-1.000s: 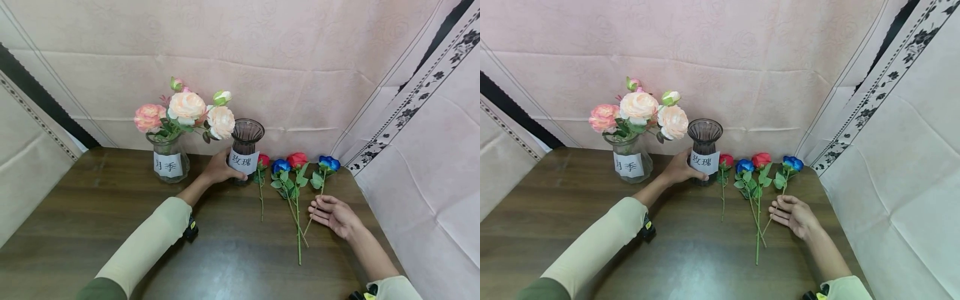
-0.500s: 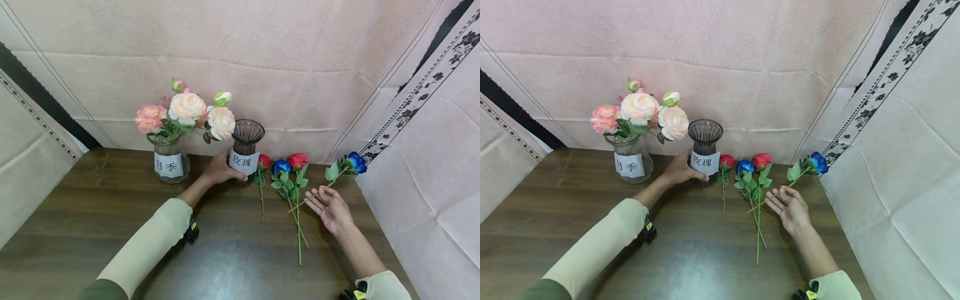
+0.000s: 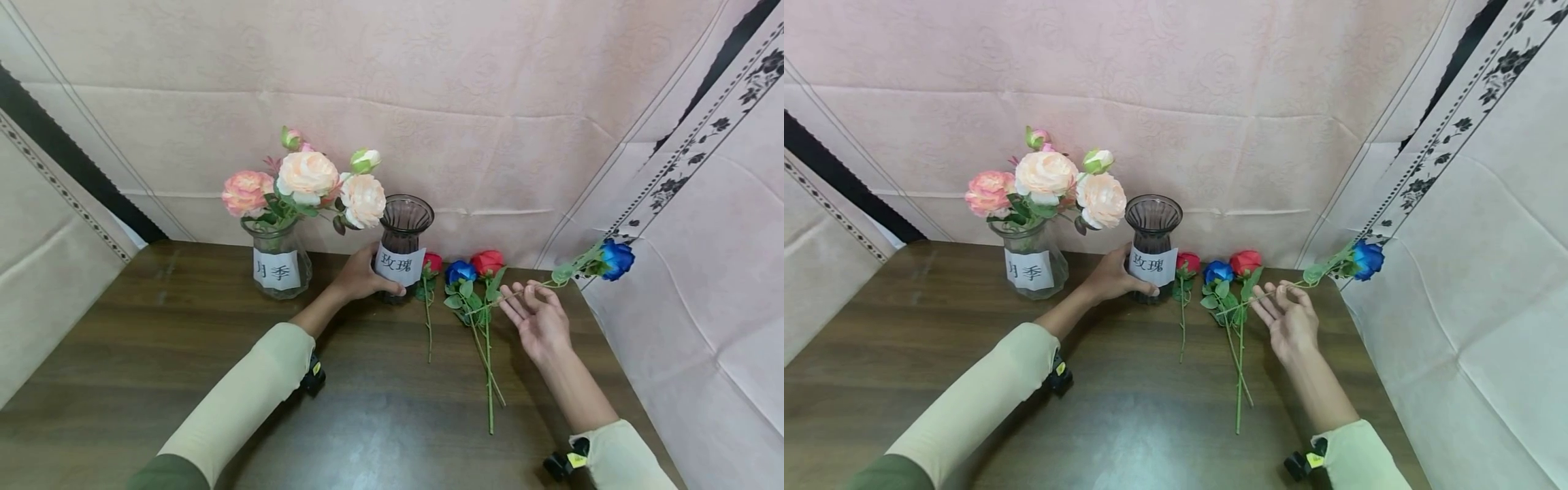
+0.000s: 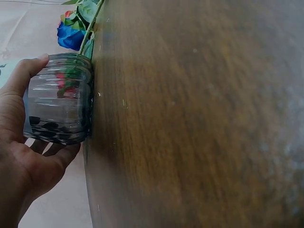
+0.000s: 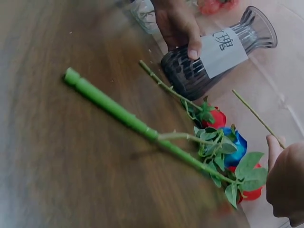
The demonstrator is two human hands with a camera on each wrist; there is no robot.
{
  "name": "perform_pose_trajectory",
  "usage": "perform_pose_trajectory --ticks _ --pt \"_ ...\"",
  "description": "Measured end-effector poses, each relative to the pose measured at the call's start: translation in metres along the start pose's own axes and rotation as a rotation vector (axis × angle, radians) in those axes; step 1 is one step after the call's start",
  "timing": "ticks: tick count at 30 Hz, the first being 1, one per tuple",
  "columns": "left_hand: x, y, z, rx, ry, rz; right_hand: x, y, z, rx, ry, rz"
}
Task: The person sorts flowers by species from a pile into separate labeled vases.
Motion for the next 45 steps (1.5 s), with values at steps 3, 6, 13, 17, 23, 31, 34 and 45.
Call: perform_pose_trajectory --ticks 3,6,13,17,23,31,34,45 --pt "-0.001 0.001 -0.001 -0.007 -0.013 0.002 -0.006 0.004 0.001 0.036 0.061 -0.019" --pt "-0.001 0.001 0.0 -0.003 -0.011 0.004 -0.012 0.008 0.001 0.072 0.101 -0.032" --pt "-0.001 0.002 0.003 -0.002 0.006 0.007 -0.026 0.012 0.001 0.144 0.096 -0.054" --pt "0.0 0.002 0.005 -0.004 0.001 0.009 -0.036 0.013 0.003 0.161 0.113 -0.038" --pt "-0.001 0.001 0.004 -0.018 -0.018 0.021 -0.048 0.016 0.007 0.182 0.152 -0.036" --pt "-0.002 0.002 0.005 -0.011 -0.025 0.028 -0.067 0.019 0.013 0.219 0.21 -0.008" --pt "-0.002 0.002 0.005 -0.009 -0.025 0.028 -0.075 0.02 0.015 0.23 0.226 -0.009" --pt "-0.001 0.001 0.004 -0.017 -0.005 0.022 -0.108 0.02 0.02 0.285 0.25 0.003"
Point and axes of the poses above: each hand's wrist, its own y-axis towards the middle knuckle, its own x-axis out of the back of the hand, z = x × y, the point moved 8 cm from there along y, towards the middle knuckle
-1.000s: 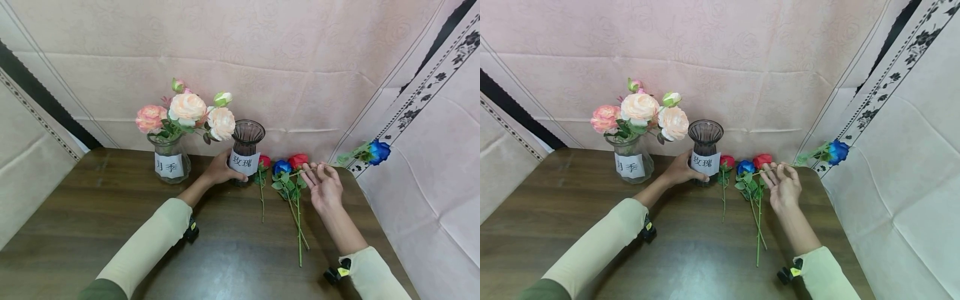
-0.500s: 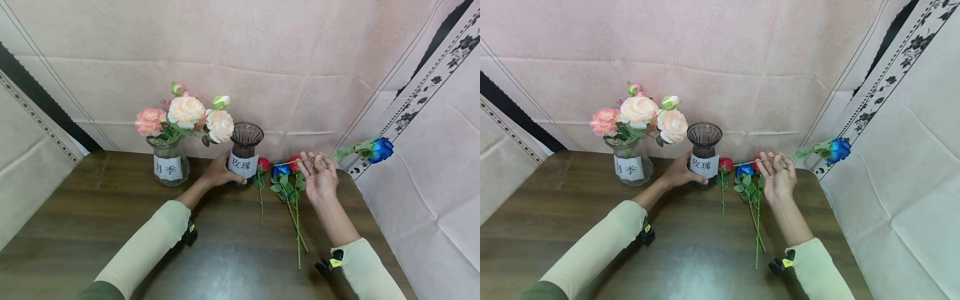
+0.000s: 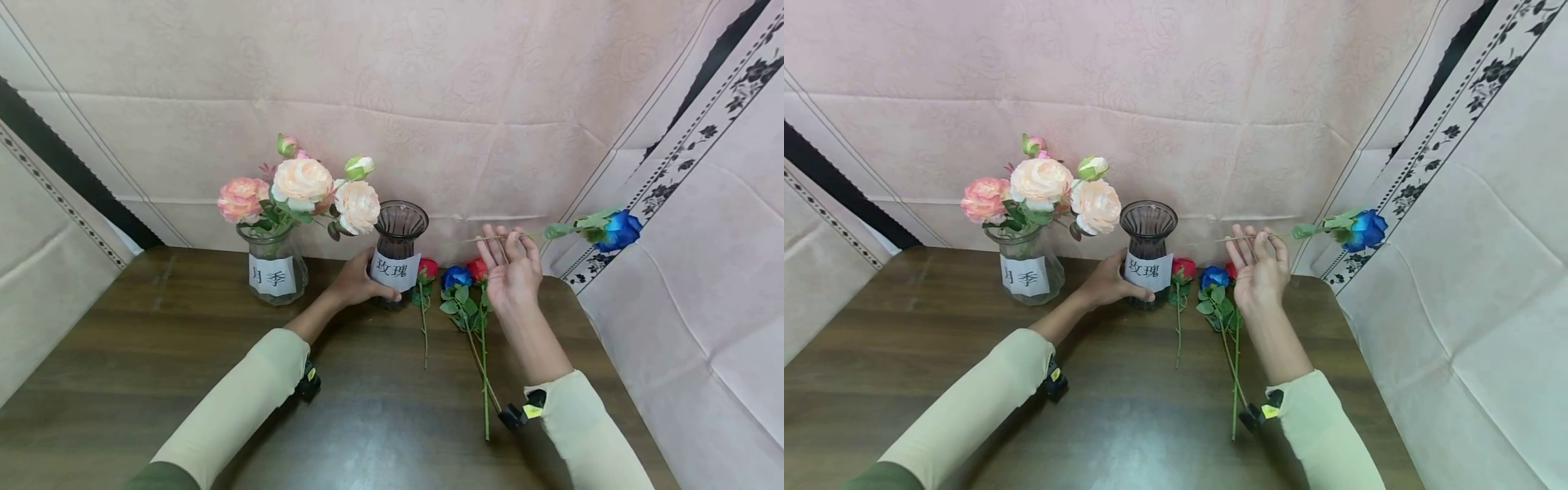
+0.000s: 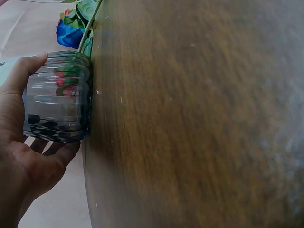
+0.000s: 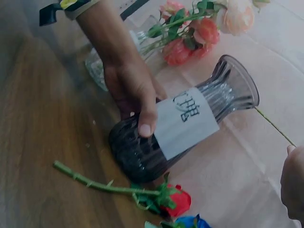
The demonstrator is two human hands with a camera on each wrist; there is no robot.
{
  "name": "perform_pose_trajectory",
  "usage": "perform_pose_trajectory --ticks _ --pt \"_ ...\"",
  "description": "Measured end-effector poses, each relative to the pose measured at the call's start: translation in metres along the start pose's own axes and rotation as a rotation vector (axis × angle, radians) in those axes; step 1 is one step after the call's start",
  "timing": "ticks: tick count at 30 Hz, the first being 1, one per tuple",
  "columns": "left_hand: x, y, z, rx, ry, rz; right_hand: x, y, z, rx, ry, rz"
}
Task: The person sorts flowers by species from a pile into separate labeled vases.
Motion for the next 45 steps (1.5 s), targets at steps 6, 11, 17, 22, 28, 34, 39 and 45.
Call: perform_pose_trajectory --ticks 6,11,17,22,28,34,39,45 --pt "0.0 0.001 0.001 -0.01 0.006 0.002 -0.019 -0.003 -0.003 0.037 0.022 0.024" --pt "0.0 0.001 -0.001 -0.015 0.001 0.002 -0.035 -0.007 -0.006 0.077 0.036 0.055" --pt "0.0 0.0 0.0 0.007 0.014 -0.002 -0.048 -0.011 -0.014 0.106 0.035 0.065" --pt "0.001 -0.002 0.0 0.028 0.021 -0.012 -0.057 -0.013 -0.025 0.117 -0.013 0.072" --pt "0.001 -0.002 0.0 0.026 0.025 -0.008 -0.063 -0.015 -0.04 0.103 -0.042 0.071" --pt "0.001 0.0 0.001 0.021 0.026 -0.007 -0.07 -0.019 -0.049 0.129 -0.113 0.085" --pt "0.0 0.0 0.002 0.038 0.024 -0.012 -0.075 -0.022 -0.055 0.165 -0.197 0.09" --pt "0.001 -0.001 0.001 0.056 0.037 -0.019 -0.078 -0.023 -0.066 0.2 -0.237 0.106"
Point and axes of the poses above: each hand's wrist, its own y-axis towards the middle knuckle, its own x-axis out of the back of the hand, z = x × y, the point moved 8 cm from there along y, towards the middle knuckle
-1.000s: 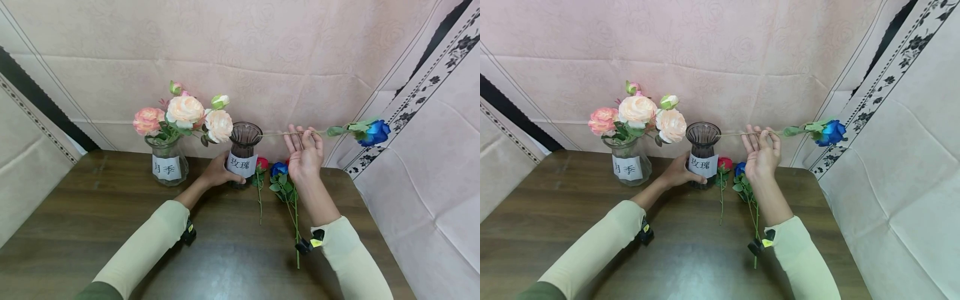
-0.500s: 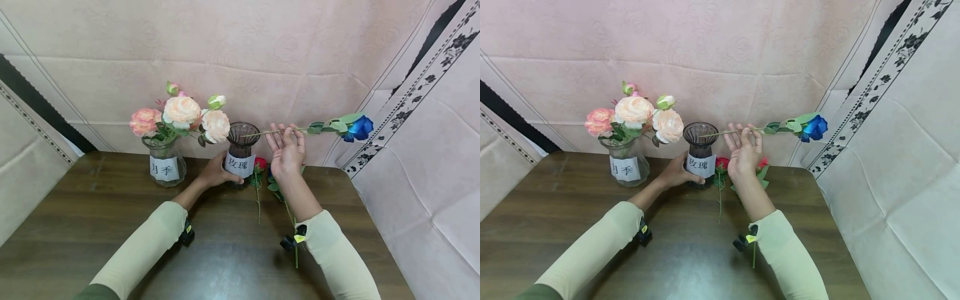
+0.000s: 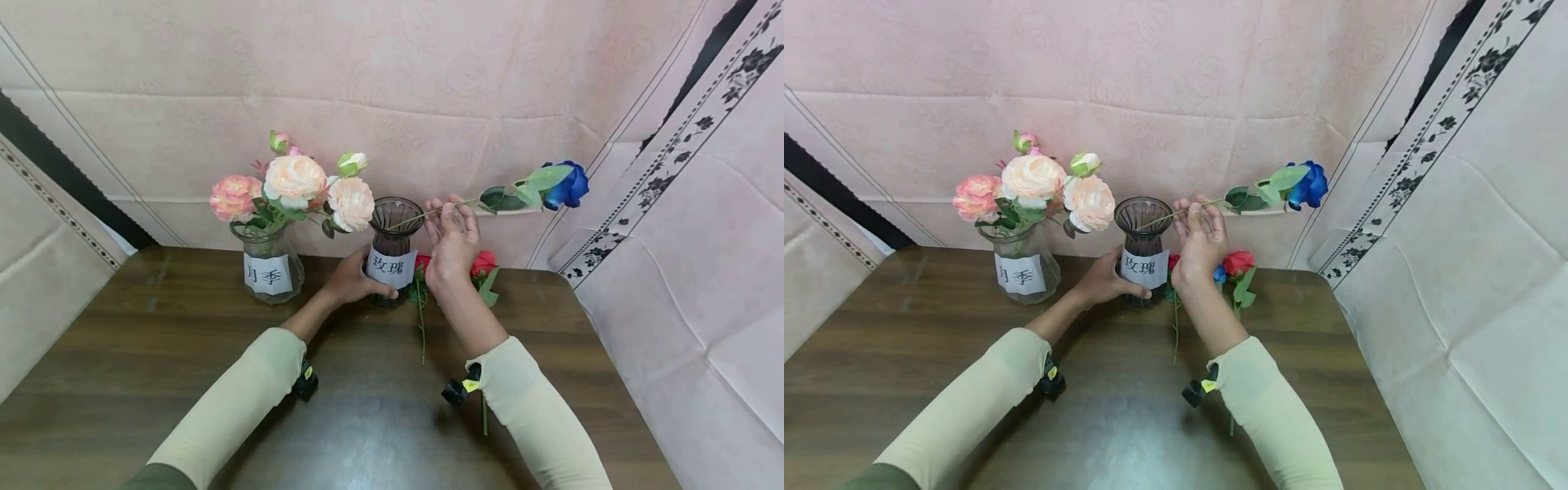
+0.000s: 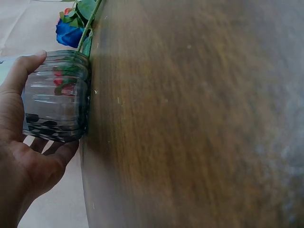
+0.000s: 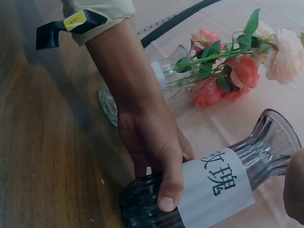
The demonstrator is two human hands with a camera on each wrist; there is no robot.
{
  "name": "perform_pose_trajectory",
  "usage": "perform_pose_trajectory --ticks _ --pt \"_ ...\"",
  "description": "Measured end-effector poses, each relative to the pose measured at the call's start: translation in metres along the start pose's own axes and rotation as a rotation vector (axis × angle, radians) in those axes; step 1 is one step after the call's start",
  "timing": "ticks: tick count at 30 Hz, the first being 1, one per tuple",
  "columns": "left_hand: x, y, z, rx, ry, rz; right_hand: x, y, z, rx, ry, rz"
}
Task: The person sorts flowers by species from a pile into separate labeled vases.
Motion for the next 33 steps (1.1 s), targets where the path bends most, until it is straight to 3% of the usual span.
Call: perform_pose_trajectory --ticks 5,15,22,33 --pt "0.0 0.0 0.0 -0.004 0.003 0.004 -0.004 -0.001 -0.006 0.014 -0.035 0.014" --pt "0.001 0.001 0.003 0.003 0.007 -0.002 0.005 -0.014 -0.03 -0.121 -0.28 0.115" --pt "0.001 0.003 0.005 0.005 -0.001 -0.002 0.031 -0.02 -0.034 -0.12 -0.354 0.13" --pt "0.001 0.003 0.003 -0.036 -0.013 0.005 0.077 -0.014 -0.022 -0.152 -0.403 0.103"
Point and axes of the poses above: each hand's wrist, its own y-axis towards the middle knuckle, its own x-axis out of the back of the hand, z = x × y, the point moved 8 cm from there along y, towards the middle knuckle
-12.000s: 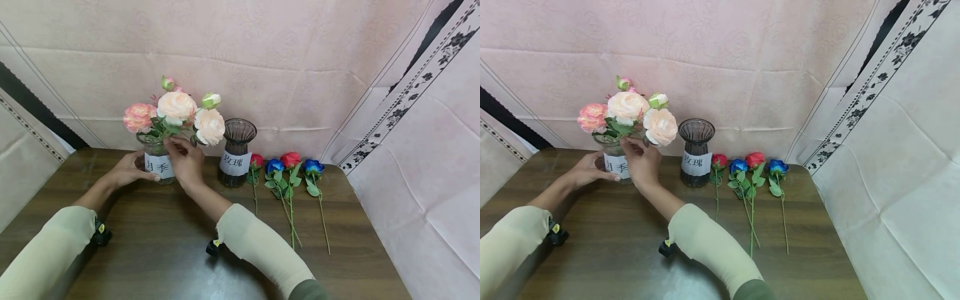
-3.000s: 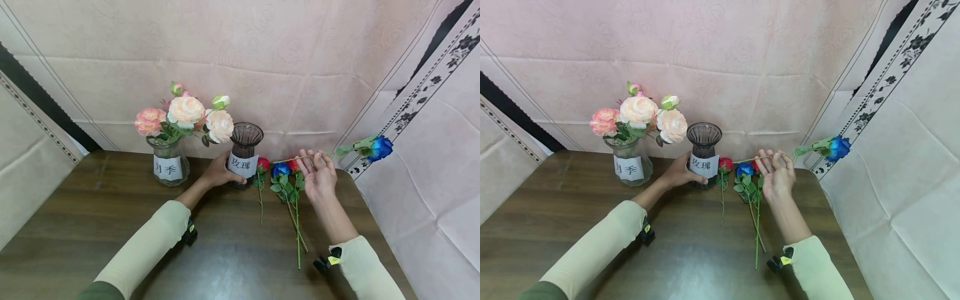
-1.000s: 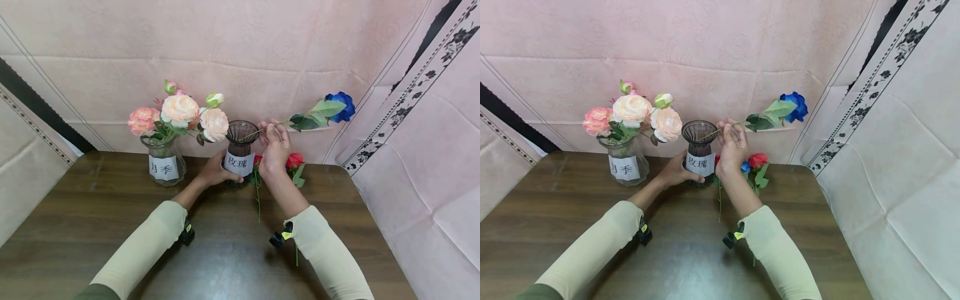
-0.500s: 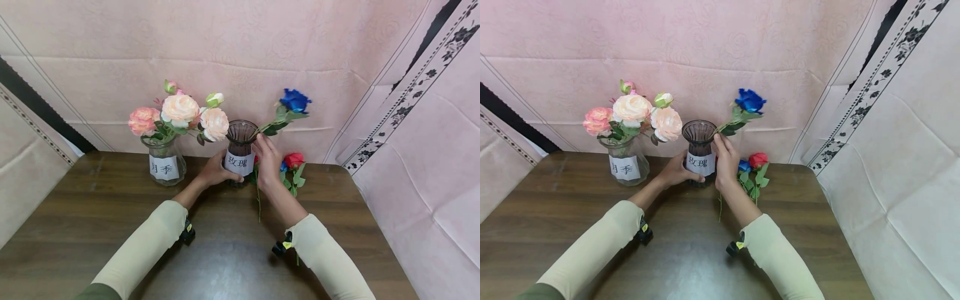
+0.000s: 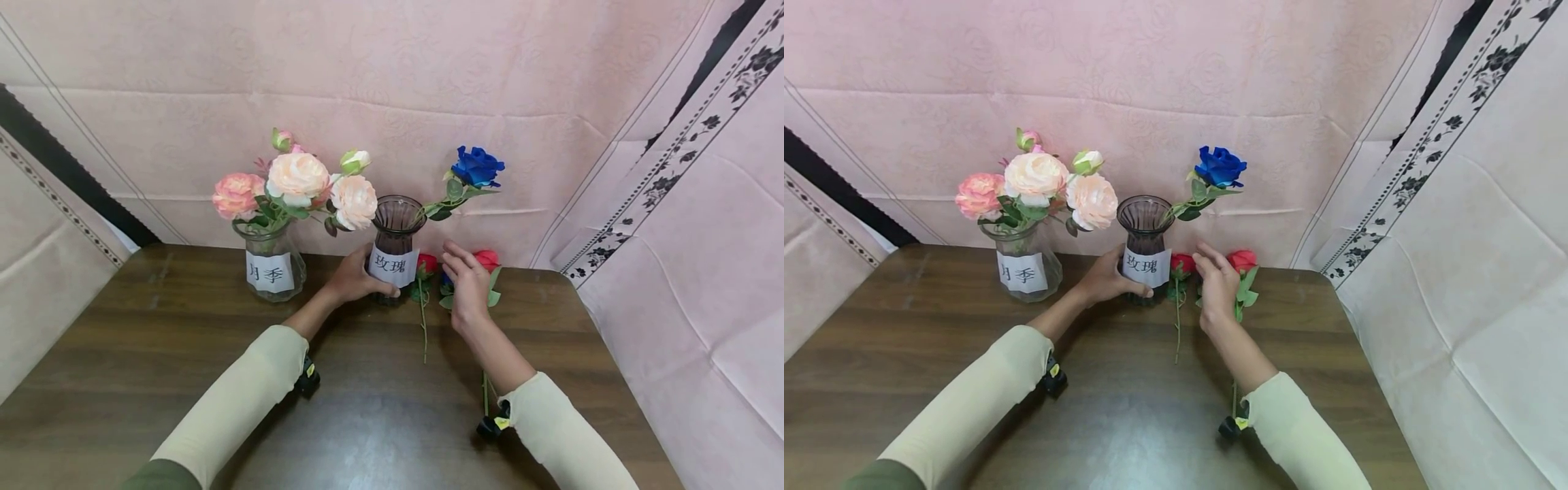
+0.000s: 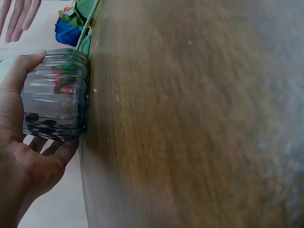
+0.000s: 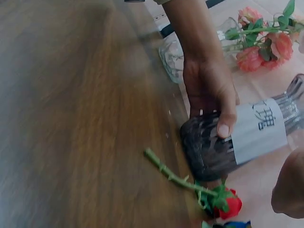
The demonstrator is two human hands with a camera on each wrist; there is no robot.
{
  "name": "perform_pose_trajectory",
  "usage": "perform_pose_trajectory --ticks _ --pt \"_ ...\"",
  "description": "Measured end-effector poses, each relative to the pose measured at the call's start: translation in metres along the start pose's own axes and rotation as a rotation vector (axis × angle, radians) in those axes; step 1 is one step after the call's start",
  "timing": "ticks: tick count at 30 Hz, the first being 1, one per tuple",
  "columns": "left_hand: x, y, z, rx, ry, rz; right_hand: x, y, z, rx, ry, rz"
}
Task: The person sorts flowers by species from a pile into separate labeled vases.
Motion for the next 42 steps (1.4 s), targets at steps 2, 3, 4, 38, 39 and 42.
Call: perform_pose_trajectory --ticks 2,3,4,38,39,42 --pt "0.0 0.0 -0.001 0.001 -0.003 0.003 0.008 -0.001 -0.002 -0.014 0.003 0.006" --pt "-0.001 0.0 -0.001 0.002 -0.003 0.004 0.012 -0.001 -0.003 -0.02 0.01 0.01" --pt "-0.001 0.0 -0.001 0.001 -0.006 0.006 0.016 -0.001 -0.004 -0.029 0.016 0.012" --pt "0.0 -0.001 -0.005 -0.024 -0.018 0.005 0.028 -0.044 -0.073 -0.389 -0.595 0.306" --pt "0.0 -0.001 -0.005 -0.024 -0.018 0.005 0.028 -0.043 -0.074 -0.39 -0.599 0.304" --pt "0.0 -0.001 -0.004 -0.014 -0.018 0.004 0.027 -0.041 -0.076 -0.391 -0.608 0.29"
Point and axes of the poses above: each hand's wrist, its own y-axis towards the middle knuckle, its own x-axis out of the back of the hand, z = x × y, the point moved 8 cm from there along y, towards the middle knuckle
